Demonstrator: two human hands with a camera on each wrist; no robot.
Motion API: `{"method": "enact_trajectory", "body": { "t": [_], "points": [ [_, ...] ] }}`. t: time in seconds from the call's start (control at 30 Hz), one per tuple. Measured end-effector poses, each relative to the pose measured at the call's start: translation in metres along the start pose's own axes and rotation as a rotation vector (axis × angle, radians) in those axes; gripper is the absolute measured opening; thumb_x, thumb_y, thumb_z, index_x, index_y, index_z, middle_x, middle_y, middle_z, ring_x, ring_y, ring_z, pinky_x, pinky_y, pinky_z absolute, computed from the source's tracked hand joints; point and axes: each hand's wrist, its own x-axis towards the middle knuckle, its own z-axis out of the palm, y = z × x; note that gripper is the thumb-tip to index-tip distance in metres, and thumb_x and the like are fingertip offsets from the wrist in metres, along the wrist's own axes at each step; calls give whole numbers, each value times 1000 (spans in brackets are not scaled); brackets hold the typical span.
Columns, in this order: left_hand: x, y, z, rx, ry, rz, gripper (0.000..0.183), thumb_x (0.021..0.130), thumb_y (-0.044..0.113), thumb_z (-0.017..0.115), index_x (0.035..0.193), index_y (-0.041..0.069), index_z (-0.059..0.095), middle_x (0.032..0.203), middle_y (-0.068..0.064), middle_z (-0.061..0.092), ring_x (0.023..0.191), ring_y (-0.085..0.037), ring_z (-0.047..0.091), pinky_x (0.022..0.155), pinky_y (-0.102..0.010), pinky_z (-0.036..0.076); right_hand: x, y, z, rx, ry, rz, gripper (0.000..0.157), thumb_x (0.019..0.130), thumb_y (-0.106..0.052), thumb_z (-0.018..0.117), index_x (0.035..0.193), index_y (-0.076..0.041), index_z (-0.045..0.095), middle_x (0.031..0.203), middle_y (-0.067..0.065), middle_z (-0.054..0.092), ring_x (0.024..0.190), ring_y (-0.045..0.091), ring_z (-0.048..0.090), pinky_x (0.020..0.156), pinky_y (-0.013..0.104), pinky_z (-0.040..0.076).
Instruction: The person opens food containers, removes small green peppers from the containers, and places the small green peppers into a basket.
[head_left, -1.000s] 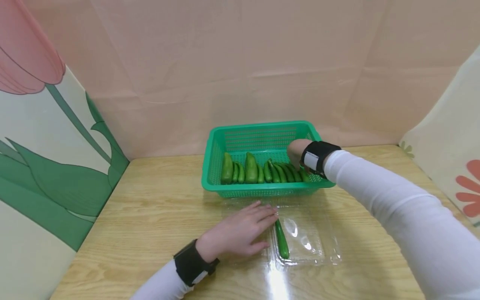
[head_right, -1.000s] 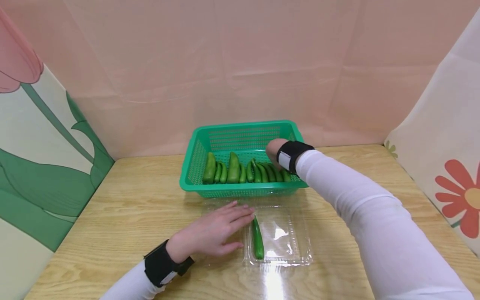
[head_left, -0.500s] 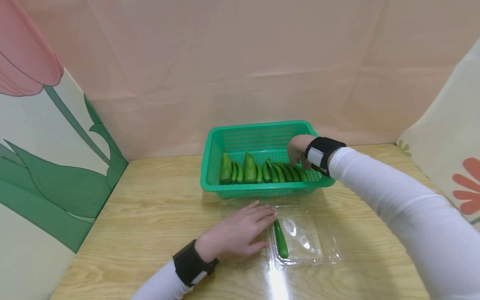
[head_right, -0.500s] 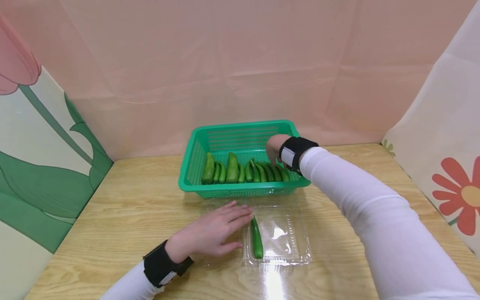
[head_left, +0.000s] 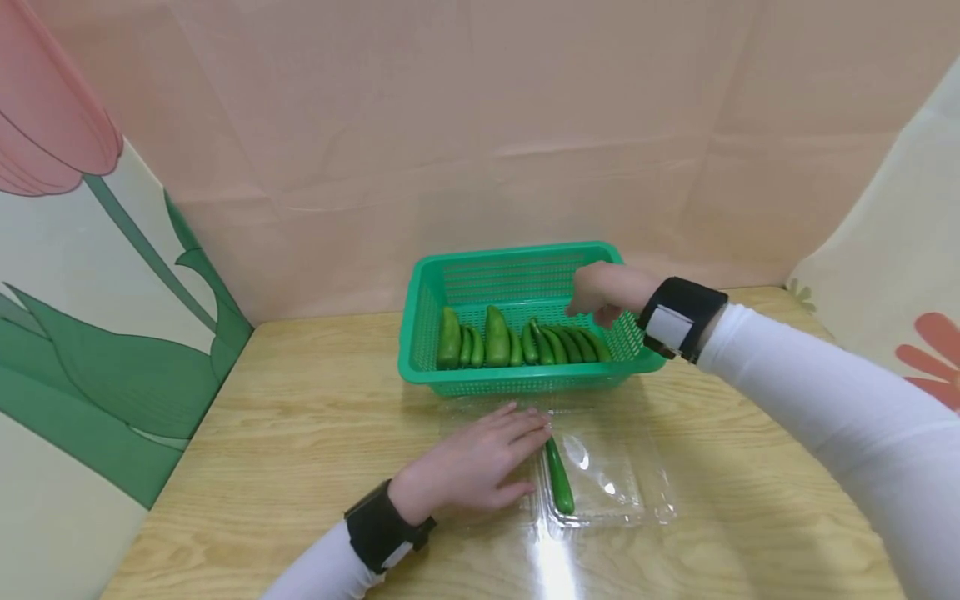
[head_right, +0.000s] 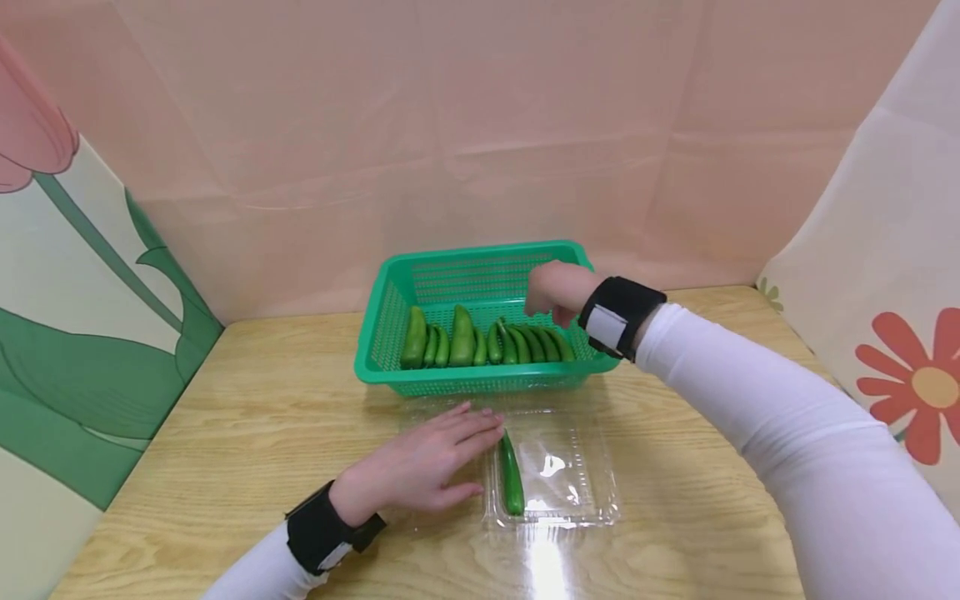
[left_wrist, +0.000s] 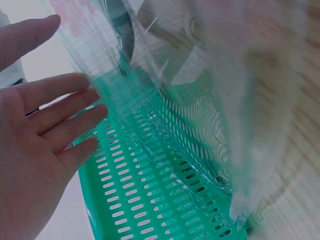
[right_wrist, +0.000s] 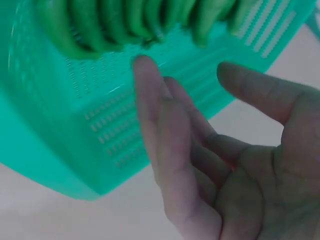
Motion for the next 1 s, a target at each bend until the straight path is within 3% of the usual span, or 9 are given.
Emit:
{"method": "enact_trajectory", "body": {
  "t": [0.1,0.23,0.33,0.47,0.73,1.0],
  "points": [
    [0,0,0,5,1,3,69,91,47,55,143,5,38,149,-11,39,139,-22,36,120,-40,18,23,14,7,-47,11,-26,36,95,-36,55,86,-2,64,64,5,67,51,11,61,64,30,57],
    [0,-1,1,2,-2,0,69,91,48,54,144,6,37,149,-11,39,139,-22,35,120,-40,18,13,15,15,-71,86,-77,43,94,-38,55,60,-12,54,52,-1,58,47,11,54,60,29,49],
    [0,-2,2,-7,-7,-3,70,91,47,54,145,6,36,149,-11,39,139,-21,35,121,-39,16,-5,11,21,-52,150,-95,39,94,-36,55,63,-12,59,55,-2,57,51,12,52,57,26,44],
    [0,-2,2,-17,-9,0,70,91,47,55,145,6,36,149,-11,39,139,-21,35,120,-40,17,-26,9,29,-36,203,-132,29,94,-34,57,87,-8,67,63,2,62,57,15,56,55,26,45],
    [0,-2,1,-16,-3,3,70,91,46,55,145,6,36,149,-11,39,139,-22,35,120,-41,19,-53,11,60,7,271,-235,17,90,-26,62,89,-9,67,63,-3,60,53,11,52,46,23,42],
    [0,-1,0,-8,8,6,70,91,47,55,144,6,36,148,-11,41,139,-22,36,120,-41,18,-61,10,100,82,147,-294,8,88,-12,61,91,-9,67,65,-5,60,54,7,54,48,22,46]
  ]
}}
